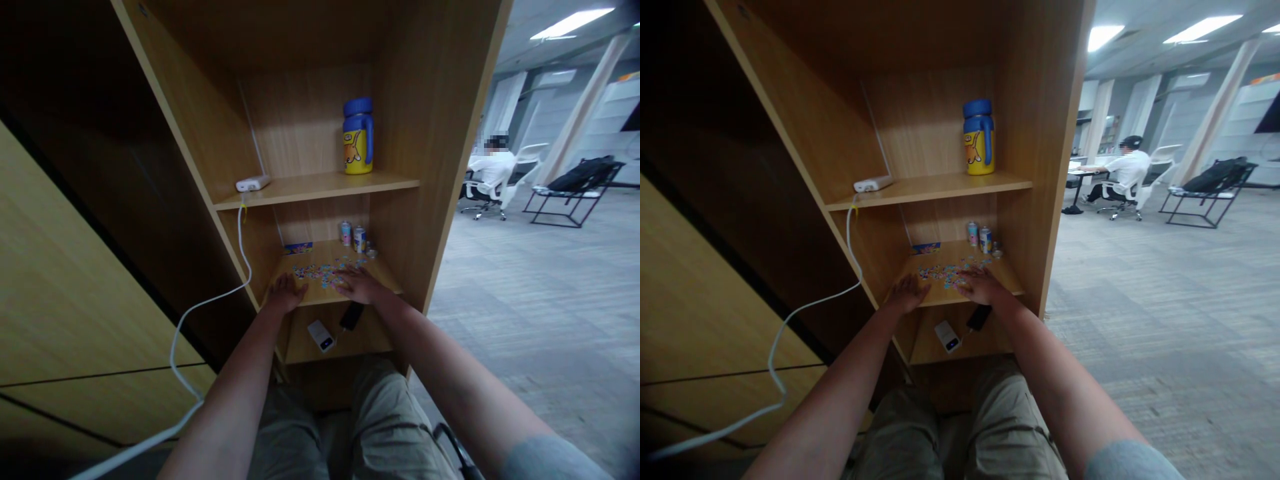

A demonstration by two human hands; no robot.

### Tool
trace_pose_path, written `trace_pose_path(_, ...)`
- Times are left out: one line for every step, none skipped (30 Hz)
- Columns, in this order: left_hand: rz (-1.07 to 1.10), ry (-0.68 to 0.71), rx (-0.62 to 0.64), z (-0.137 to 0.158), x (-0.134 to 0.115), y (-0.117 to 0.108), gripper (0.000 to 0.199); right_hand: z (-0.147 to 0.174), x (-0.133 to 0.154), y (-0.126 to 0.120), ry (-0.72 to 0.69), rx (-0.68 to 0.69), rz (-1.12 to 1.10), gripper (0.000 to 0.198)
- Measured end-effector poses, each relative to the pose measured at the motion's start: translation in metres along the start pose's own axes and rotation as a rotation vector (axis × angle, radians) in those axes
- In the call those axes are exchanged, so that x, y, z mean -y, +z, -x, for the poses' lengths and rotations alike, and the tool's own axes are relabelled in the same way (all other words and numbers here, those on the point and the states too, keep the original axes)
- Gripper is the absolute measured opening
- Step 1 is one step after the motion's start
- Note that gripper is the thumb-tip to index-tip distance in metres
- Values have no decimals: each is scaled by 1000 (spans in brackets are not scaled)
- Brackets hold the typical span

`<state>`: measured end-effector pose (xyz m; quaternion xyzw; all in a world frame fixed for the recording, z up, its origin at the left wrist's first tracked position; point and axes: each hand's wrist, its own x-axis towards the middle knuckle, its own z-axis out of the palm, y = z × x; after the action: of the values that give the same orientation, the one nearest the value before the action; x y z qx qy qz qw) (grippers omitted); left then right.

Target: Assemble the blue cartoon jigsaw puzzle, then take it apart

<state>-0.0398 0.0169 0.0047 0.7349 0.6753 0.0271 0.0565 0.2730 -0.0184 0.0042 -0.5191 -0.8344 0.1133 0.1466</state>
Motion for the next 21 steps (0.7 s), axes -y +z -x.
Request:
trace_pose_path(2, -1, -3, -3, 0, 0, 97, 1, 0, -1, -9, -5, -1, 79)
trace_pose_path(3, -4, -2, -5, 0, -1, 97, 1, -1, -1, -18, -14, 0, 78)
trace_pose_path(2, -8, -3, -7, 0, -1, 96, 1, -2, -1, -27, -24, 4, 77)
trace_pose_path(1, -10, -4, -8, 0, -1, 96, 0, -4, 0, -31, -37, 9, 77)
trace_pose_path(-1, -10, -3, -10, 0, -1, 97, -1, -6, 1, -23, -48, 17, 78)
trace_pose_path(-2, -5, -4, -11, 0, -2, 98, -3, -8, 3, 0, -57, 26, 81)
trace_pose_path(-3, 1, -4, -12, 0, -2, 98, -5, -11, 5, 36, -61, 36, 83)
trace_pose_path(-4, 6, 0, -13, 0, -2, 99, -8, -13, 6, 79, -62, 44, 85)
trace_pose_path(-5, 6, 4, -14, 0, -2, 100, -11, -16, 8, 121, -64, 50, 86)
trace_pose_path(-6, 4, 7, -15, -1, -3, 100, -14, -18, 10, 155, -70, 56, 84)
trace_pose_path(-6, 1, 6, -16, -1, -3, 100, -17, -20, 11, 174, -83, 63, 80)
trace_pose_path(-3, 0, 2, -17, 0, -3, 101, -20, -21, 12, 182, -108, 71, 75)
trace_pose_path(0, 2, -4, -19, 0, -3, 102, -24, -23, 12, 183, -146, 81, 70)
trace_pose_path(5, 7, -10, -20, 0, -3, 102, -27, -24, 13, 183, -191, 92, 66)
trace_pose_path(11, 12, -14, -21, 1, -2, 103, -30, -26, 12, 183, -236, 101, 62)
trace_pose_path(17, 13, -14, -23, 1, -2, 103, -34, -28, 12, 180, -277, 107, 59)
trace_pose_path(20, 10, -15, -25, 2, -1, 103, -38, -30, 12, 170, -308, 107, 56)
trace_pose_path(22, 5, -17, -27, 3, 0, 103, -42, -32, 12, 153, -325, 103, 53)
trace_pose_path(23, 1, -23, -30, 4, 1, 102, -46, -35, 12, 128, -329, 96, 50)
trace_pose_path(25, 3, -34, -33, 5, 2, 102, -50, -37, 13, 101, -324, 88, 46)
trace_pose_path(29, 9, -49, -37, 7, 3, 101, -54, -39, 13, 75, -318, 81, 42)
